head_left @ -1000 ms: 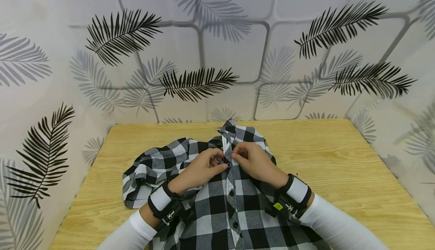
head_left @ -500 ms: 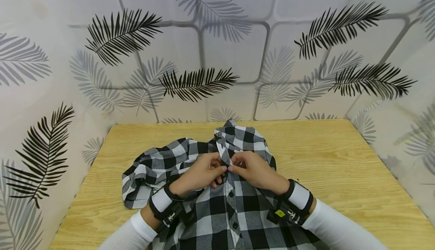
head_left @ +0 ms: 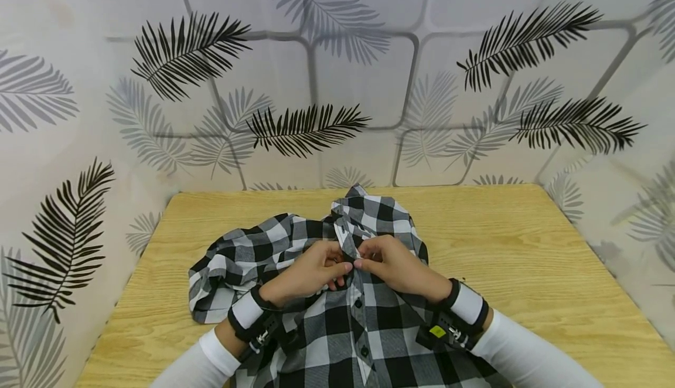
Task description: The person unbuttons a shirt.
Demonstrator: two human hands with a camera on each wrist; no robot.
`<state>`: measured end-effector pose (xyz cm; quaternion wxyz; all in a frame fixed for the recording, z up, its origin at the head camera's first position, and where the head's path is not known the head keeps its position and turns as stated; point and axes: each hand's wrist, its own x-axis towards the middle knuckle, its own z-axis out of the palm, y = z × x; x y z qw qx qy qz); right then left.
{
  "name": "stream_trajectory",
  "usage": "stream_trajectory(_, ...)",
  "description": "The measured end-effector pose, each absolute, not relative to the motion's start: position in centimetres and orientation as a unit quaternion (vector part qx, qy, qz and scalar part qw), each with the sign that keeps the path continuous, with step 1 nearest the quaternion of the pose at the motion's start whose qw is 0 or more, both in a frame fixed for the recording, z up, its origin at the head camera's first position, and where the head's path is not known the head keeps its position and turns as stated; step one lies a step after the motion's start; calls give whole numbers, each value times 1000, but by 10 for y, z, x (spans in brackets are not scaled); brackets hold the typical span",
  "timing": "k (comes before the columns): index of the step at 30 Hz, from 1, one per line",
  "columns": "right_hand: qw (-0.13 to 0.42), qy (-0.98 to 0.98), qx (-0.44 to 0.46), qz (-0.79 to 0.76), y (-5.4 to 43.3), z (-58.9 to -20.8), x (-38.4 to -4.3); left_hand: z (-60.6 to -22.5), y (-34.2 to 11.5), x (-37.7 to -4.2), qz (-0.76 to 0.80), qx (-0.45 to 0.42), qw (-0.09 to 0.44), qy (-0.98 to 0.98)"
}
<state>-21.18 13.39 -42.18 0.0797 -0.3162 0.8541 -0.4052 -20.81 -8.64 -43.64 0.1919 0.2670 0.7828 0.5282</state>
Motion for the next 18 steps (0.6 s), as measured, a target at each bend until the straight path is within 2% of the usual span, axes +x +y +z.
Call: stream_trajectory(18,90,844,-311,-429,129,-423,-210,-434,-87,-203,523,239,185,797)
